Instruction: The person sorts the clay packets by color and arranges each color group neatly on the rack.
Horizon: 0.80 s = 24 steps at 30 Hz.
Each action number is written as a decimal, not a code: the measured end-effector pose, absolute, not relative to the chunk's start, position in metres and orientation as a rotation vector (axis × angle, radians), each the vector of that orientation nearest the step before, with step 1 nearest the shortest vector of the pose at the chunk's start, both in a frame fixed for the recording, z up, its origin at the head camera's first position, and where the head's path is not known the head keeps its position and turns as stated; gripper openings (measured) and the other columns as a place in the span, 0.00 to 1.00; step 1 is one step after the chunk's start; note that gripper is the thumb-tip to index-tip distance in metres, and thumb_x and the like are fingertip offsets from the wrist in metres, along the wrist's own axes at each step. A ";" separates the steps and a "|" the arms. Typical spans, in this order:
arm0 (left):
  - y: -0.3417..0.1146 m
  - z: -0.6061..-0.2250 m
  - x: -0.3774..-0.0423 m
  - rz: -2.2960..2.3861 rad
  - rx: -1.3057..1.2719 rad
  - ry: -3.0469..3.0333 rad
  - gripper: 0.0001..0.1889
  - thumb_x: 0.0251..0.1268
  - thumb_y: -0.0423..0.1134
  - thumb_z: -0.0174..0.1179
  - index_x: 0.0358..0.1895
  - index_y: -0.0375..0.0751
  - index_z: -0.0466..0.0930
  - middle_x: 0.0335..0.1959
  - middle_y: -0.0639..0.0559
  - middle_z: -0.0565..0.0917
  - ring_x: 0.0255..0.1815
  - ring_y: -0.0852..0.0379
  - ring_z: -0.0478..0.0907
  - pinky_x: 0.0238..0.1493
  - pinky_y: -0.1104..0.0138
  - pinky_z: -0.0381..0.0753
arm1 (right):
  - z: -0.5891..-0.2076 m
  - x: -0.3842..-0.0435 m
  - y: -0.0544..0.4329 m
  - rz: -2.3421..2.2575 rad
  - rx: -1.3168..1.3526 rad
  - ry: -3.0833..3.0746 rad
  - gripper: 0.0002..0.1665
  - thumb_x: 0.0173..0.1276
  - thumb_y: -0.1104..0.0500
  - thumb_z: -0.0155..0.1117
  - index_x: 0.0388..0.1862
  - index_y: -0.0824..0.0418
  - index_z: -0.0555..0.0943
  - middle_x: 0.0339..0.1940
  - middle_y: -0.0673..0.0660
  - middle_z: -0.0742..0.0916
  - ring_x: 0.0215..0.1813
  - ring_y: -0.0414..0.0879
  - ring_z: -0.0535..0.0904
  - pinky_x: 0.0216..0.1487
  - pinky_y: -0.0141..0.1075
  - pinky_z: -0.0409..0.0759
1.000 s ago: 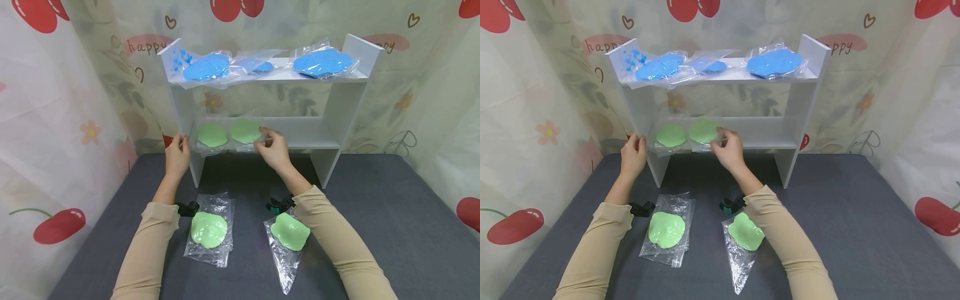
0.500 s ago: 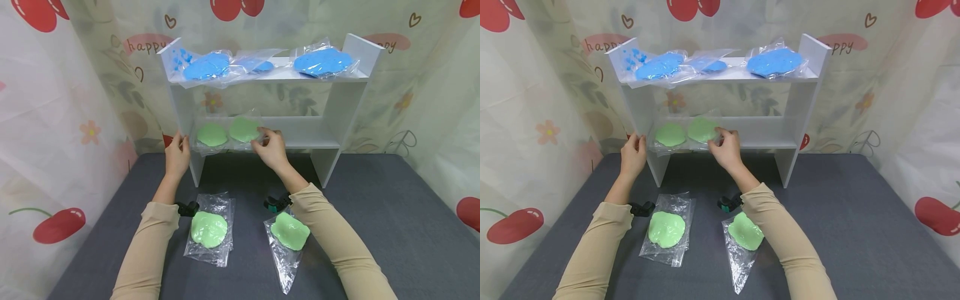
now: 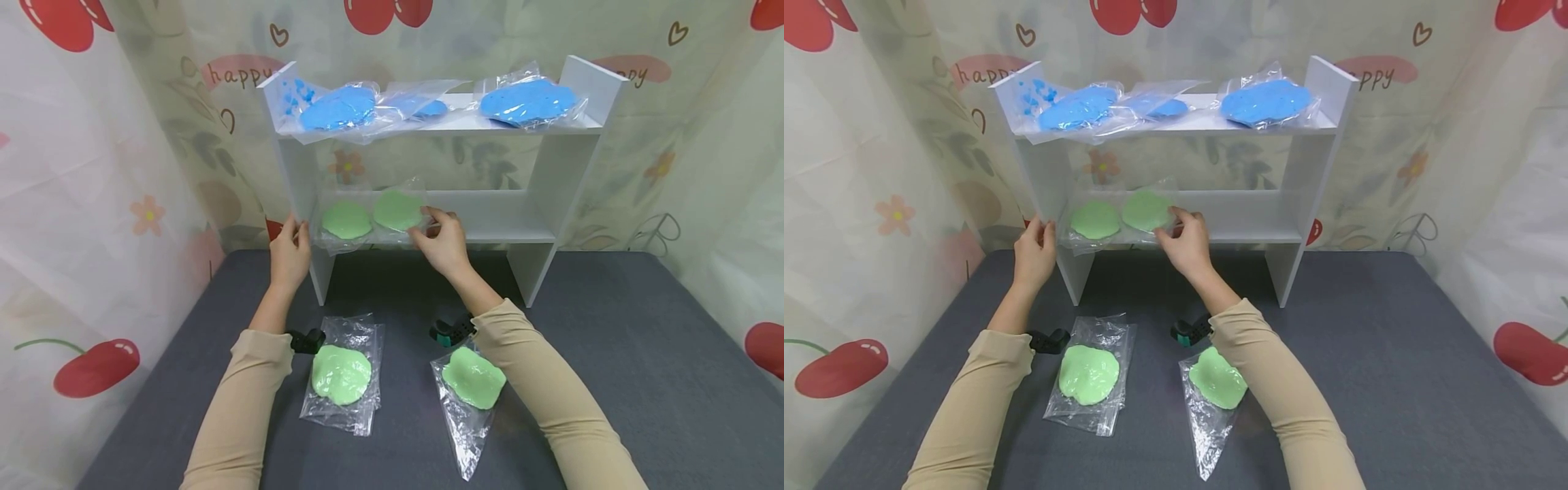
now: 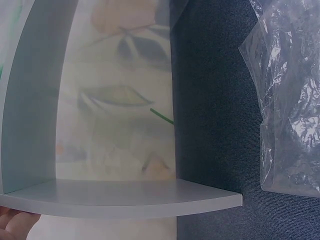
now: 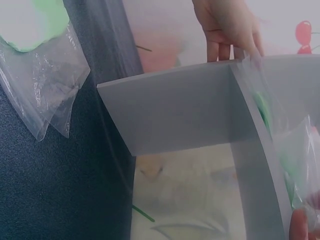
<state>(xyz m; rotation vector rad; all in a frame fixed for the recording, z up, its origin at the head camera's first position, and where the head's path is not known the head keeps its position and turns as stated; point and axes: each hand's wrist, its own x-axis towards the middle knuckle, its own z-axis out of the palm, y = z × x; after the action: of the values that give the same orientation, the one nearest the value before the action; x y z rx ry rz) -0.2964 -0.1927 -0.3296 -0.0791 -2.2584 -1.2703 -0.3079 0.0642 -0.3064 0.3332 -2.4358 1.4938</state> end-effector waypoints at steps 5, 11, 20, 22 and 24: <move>-0.193 -0.330 -0.296 -1.271 -0.082 -2.259 0.20 0.74 0.39 0.43 0.66 0.39 0.66 0.51 0.32 0.79 0.58 0.39 0.75 0.58 0.51 0.74 | -0.308 -0.306 0.067 1.551 0.319 -2.426 0.31 0.63 0.58 0.62 0.65 0.63 0.70 0.53 0.64 0.76 0.44 0.55 0.81 0.37 0.37 0.81; -0.193 -0.330 -0.296 -1.274 -0.082 -2.254 0.21 0.74 0.39 0.43 0.66 0.39 0.66 0.51 0.32 0.79 0.58 0.39 0.75 0.58 0.51 0.74 | -0.308 -0.305 0.070 1.608 0.315 -2.404 0.31 0.63 0.58 0.62 0.65 0.61 0.70 0.54 0.64 0.77 0.46 0.55 0.81 0.38 0.37 0.81; -0.193 -0.331 -0.296 -1.267 -0.084 -2.253 0.21 0.74 0.39 0.43 0.67 0.39 0.64 0.53 0.32 0.79 0.58 0.38 0.75 0.58 0.50 0.75 | -0.307 -0.298 0.078 1.647 0.346 -2.389 0.29 0.63 0.58 0.61 0.64 0.59 0.70 0.53 0.63 0.77 0.48 0.56 0.80 0.41 0.39 0.82; -0.193 -0.331 -0.296 -1.264 -0.085 -2.249 0.21 0.74 0.39 0.43 0.67 0.39 0.64 0.53 0.31 0.78 0.58 0.38 0.75 0.57 0.50 0.75 | -0.307 -0.295 0.080 1.647 0.349 -2.385 0.29 0.63 0.58 0.61 0.64 0.59 0.71 0.53 0.64 0.77 0.47 0.56 0.80 0.40 0.39 0.82; -0.193 -0.332 -0.297 -1.261 -0.086 -2.244 0.21 0.74 0.38 0.43 0.67 0.39 0.64 0.53 0.31 0.78 0.58 0.38 0.75 0.57 0.50 0.75 | -0.306 -0.293 0.081 1.648 0.359 -2.375 0.28 0.63 0.59 0.62 0.63 0.60 0.71 0.53 0.64 0.78 0.47 0.56 0.80 0.39 0.38 0.82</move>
<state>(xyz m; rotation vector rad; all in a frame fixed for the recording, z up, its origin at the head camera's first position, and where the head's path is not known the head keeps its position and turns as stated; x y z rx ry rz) -0.2965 -0.1927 -0.3316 -0.0860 -2.2440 -1.2608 -0.2932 0.0812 -0.3064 0.3591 -2.3754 1.6485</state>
